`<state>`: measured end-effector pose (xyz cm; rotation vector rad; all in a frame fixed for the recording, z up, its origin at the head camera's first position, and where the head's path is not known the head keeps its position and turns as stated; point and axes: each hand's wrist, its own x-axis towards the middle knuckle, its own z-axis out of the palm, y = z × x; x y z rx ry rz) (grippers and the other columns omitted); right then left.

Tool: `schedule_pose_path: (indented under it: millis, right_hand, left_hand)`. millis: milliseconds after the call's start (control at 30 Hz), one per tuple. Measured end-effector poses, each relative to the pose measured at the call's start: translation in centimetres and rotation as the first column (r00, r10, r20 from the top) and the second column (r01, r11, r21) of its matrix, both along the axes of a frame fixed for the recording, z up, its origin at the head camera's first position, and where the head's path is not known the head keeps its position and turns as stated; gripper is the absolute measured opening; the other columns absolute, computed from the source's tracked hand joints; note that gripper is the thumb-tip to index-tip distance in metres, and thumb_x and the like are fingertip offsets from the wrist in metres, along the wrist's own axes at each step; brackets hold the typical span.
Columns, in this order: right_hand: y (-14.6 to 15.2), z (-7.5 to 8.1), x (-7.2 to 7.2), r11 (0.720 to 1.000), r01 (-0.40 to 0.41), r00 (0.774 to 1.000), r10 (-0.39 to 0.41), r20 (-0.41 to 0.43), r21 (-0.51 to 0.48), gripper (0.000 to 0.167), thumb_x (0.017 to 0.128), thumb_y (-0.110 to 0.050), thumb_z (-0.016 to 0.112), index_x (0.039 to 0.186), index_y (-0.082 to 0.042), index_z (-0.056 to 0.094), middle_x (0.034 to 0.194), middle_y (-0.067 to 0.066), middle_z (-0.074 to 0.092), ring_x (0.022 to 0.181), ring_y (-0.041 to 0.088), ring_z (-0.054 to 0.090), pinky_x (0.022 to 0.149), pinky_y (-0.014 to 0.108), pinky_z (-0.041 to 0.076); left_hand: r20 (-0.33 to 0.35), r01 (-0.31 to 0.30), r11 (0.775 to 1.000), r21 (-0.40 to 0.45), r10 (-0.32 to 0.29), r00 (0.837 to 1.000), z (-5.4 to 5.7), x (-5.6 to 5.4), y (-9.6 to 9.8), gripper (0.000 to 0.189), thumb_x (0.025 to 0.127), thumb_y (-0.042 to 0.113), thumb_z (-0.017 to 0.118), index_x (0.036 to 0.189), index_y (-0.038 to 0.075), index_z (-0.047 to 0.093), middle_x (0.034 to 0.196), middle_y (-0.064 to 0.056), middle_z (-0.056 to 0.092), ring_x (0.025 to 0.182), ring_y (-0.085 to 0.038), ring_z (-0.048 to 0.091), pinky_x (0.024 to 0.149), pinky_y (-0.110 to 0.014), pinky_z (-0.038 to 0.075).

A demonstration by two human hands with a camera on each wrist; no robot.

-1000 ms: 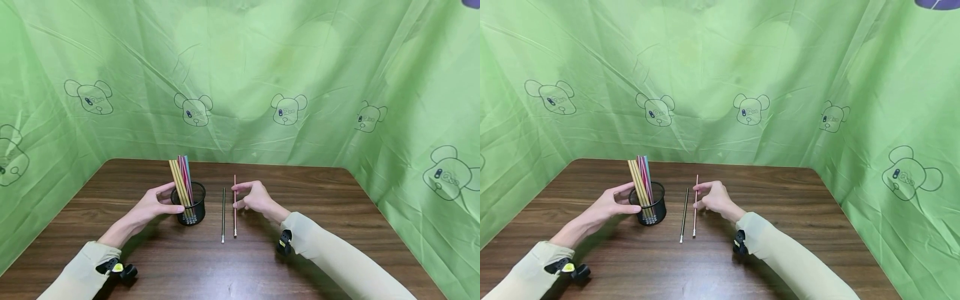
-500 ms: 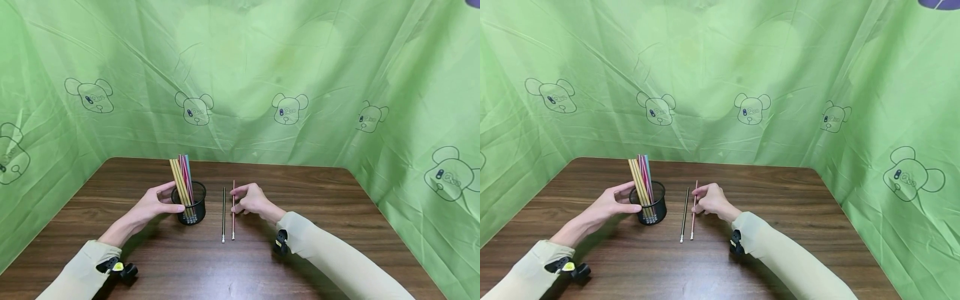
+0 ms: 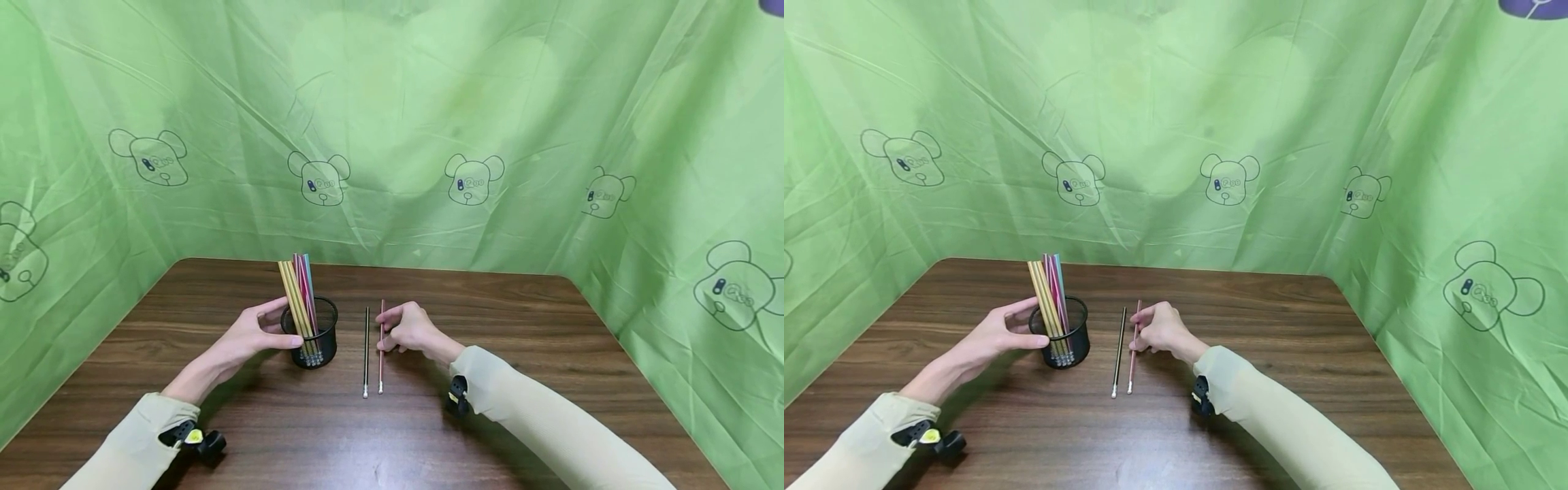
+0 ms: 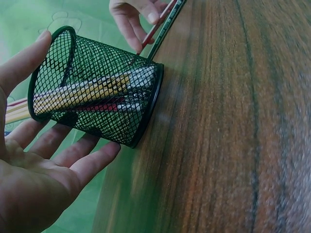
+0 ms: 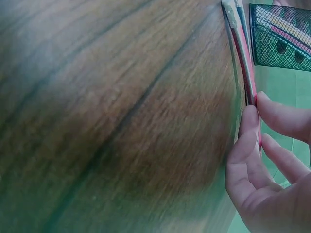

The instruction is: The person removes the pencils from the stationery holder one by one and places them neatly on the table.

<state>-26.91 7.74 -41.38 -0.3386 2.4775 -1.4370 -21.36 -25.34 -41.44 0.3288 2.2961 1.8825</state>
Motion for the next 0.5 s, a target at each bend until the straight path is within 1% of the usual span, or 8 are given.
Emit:
schedule_pose_path:
  millis: [100, 233, 500]
  right_hand:
    - [0.03, -0.15, -0.14, 0.999, -0.012, 1.0, 0.013, -0.013, 0.03, 0.046, 0.069, 0.008, 0.092, 0.113, 0.0, 0.08, 0.093, 0.008, 0.072, 0.062, 0.009, 0.063, 0.051, 0.028, 0.054]
    - [0.06, -0.28, -0.24, 0.998, -0.026, 1.0, 0.026, -0.017, 0.049, 0.044, 0.069, 0.007, 0.093, 0.111, 0.001, 0.08, 0.095, 0.01, 0.074, 0.061, 0.009, 0.061, 0.052, 0.027, 0.054]
    - [-0.09, -0.06, -0.01, 1.0, -0.016, 0.999, 0.016, 0.036, -0.003, 0.046, 0.071, 0.014, 0.089, 0.114, 0.008, 0.077, 0.1, 0.018, 0.073, 0.064, 0.014, 0.069, 0.059, 0.033, 0.061]
  left_hand:
    - [-0.003, 0.003, 1.0, 0.001, -0.003, 1.0, -0.04, 0.03, -0.03, 0.092, 0.089, 0.015, 0.086, 0.164, 0.002, 0.034, 0.151, -0.023, 0.054, 0.132, -0.036, 0.058, 0.098, -0.028, 0.049]
    - [0.001, 0.004, 1.0, 0.0, -0.004, 1.0, -0.04, 0.09, -0.05, 0.092, 0.089, 0.015, 0.086, 0.164, 0.002, 0.033, 0.15, -0.023, 0.055, 0.131, -0.036, 0.058, 0.099, -0.028, 0.049]
    - [0.002, 0.002, 1.0, -0.011, -0.002, 1.0, 0.13, 0.16, 0.02, 0.093, 0.089, 0.016, 0.086, 0.164, 0.003, 0.033, 0.151, -0.023, 0.054, 0.132, -0.035, 0.058, 0.099, -0.028, 0.048]
